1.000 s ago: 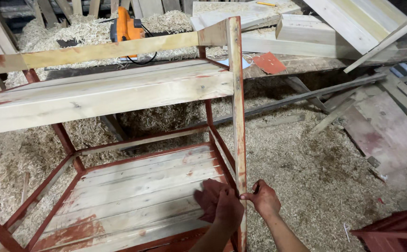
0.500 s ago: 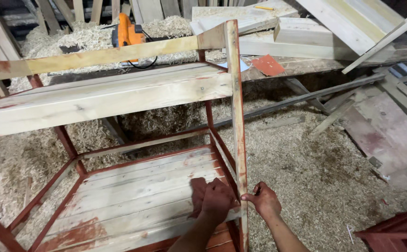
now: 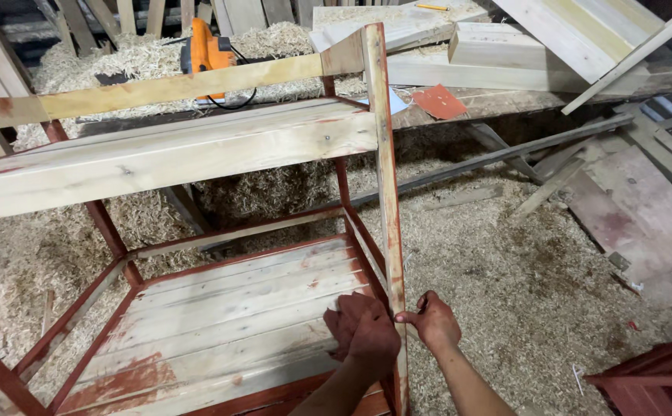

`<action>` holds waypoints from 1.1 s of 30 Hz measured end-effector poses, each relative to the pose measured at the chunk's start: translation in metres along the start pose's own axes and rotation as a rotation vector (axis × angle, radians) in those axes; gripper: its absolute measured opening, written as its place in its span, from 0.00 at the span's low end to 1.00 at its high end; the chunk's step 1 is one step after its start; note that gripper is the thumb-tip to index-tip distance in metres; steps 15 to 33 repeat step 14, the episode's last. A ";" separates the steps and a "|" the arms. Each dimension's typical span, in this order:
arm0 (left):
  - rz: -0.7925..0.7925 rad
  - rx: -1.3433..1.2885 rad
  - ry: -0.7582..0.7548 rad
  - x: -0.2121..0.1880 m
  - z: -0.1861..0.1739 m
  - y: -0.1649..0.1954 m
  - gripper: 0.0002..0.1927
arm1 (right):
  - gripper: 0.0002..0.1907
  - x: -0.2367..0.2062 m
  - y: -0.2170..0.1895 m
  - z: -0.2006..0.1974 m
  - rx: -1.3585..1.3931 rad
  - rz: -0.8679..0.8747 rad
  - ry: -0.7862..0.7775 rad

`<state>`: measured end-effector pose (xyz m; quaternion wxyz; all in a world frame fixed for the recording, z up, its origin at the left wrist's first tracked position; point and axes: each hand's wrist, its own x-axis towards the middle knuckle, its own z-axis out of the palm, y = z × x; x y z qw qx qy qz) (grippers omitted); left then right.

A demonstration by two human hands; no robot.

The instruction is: The person rubs reddish-brown stain onto the slatted shelves of a wooden shelving unit using a cloth. They work methodically across the lower shelf, then move to the upper shelf, applying stain to the slats and vertical supports.

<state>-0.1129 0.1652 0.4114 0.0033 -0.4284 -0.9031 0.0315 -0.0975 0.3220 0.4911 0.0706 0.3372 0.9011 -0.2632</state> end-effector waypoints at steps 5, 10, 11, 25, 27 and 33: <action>-0.020 -0.279 0.047 -0.016 -0.009 0.003 0.11 | 0.38 -0.005 -0.001 -0.002 0.002 0.039 -0.043; -0.499 -1.181 0.244 -0.024 -0.029 -0.033 0.12 | 0.39 -0.002 0.006 0.001 -0.096 -0.001 0.003; -0.649 -1.360 0.279 -0.021 -0.034 -0.043 0.13 | 0.39 0.002 0.011 0.002 -0.118 -0.010 0.014; -0.918 -1.815 0.390 -0.015 -0.054 -0.060 0.13 | 0.36 0.013 0.029 0.010 0.213 0.126 -0.172; -0.918 -1.815 0.390 -0.015 -0.054 -0.060 0.13 | 0.36 0.013 0.029 0.010 0.213 0.126 -0.172; -0.918 -1.815 0.390 -0.015 -0.054 -0.060 0.13 | 0.36 0.013 0.029 0.010 0.213 0.126 -0.172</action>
